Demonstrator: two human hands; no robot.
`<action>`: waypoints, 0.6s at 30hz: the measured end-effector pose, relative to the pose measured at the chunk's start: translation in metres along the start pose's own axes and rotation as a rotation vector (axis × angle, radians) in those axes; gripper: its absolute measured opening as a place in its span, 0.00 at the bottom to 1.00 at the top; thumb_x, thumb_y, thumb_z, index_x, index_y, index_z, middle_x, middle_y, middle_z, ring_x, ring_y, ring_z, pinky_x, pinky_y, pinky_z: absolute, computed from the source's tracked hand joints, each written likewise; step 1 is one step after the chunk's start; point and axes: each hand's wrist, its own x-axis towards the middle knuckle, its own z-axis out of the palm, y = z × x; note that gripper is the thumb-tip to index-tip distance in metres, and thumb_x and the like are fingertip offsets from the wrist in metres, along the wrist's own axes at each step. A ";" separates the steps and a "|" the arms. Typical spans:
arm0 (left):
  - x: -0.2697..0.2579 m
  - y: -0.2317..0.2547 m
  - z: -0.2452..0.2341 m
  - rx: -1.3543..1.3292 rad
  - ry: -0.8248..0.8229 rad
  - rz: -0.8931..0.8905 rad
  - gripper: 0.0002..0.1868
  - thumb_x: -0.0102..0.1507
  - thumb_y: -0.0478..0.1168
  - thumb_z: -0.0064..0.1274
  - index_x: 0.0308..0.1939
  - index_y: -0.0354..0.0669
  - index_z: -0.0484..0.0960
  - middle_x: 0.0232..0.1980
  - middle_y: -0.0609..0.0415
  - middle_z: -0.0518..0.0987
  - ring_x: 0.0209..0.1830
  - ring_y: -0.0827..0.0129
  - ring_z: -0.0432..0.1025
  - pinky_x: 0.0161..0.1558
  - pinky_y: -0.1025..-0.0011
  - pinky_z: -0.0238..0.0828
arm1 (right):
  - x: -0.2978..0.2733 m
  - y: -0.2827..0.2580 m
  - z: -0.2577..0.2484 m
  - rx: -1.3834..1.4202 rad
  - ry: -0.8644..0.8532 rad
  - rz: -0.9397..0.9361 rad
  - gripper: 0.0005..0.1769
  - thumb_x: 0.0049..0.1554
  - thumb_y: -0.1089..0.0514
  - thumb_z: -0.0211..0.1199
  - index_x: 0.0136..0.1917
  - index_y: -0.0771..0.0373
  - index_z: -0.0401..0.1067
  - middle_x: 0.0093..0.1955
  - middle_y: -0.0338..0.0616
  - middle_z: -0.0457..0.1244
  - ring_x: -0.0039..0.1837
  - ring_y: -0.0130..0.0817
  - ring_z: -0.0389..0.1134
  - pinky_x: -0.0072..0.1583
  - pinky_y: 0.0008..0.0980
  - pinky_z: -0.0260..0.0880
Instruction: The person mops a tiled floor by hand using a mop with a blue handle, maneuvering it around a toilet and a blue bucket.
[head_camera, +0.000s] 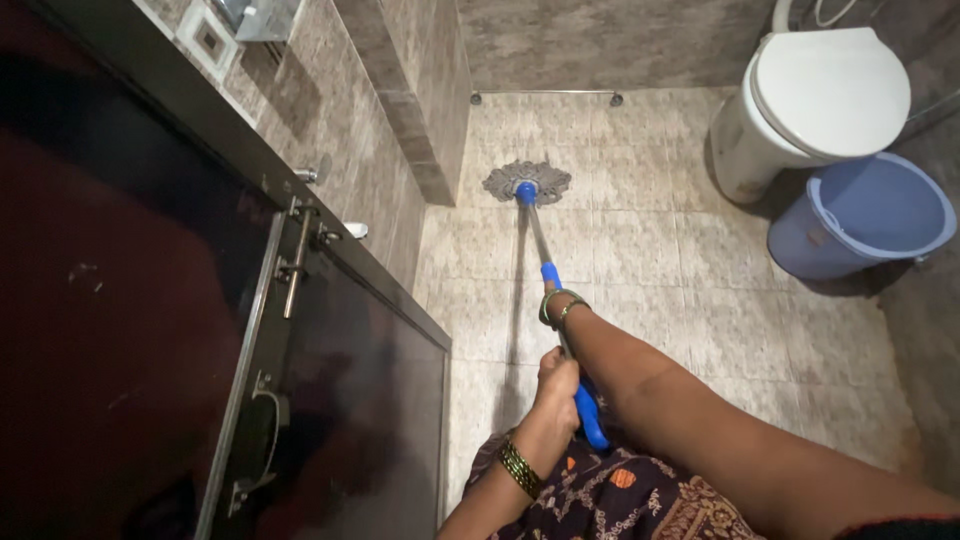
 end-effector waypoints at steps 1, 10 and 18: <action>-0.004 -0.001 0.000 -0.036 -0.027 0.015 0.14 0.63 0.25 0.39 0.47 0.40 0.77 0.40 0.48 0.82 0.35 0.63 0.78 0.38 0.64 0.79 | -0.002 0.001 0.003 0.013 0.001 0.006 0.43 0.55 0.62 0.62 0.78 0.63 0.44 0.48 0.55 0.71 0.51 0.41 0.76 0.56 0.48 0.72; 0.028 -0.003 0.014 0.033 -0.009 0.098 0.21 0.60 0.22 0.42 0.56 0.35 0.74 0.41 0.45 0.82 0.34 0.59 0.79 0.33 0.61 0.82 | 0.016 0.005 -0.019 0.069 0.008 0.041 0.55 0.54 0.63 0.63 0.83 0.64 0.31 0.46 0.54 0.73 0.50 0.40 0.77 0.52 0.43 0.75; 0.078 0.038 0.060 0.024 0.128 -0.108 0.37 0.59 0.24 0.47 0.72 0.51 0.61 0.38 0.42 0.80 0.26 0.60 0.75 0.25 0.52 0.79 | 0.076 0.016 -0.070 0.066 0.034 0.027 0.58 0.54 0.63 0.64 0.84 0.64 0.28 0.49 0.58 0.71 0.53 0.45 0.75 0.54 0.45 0.74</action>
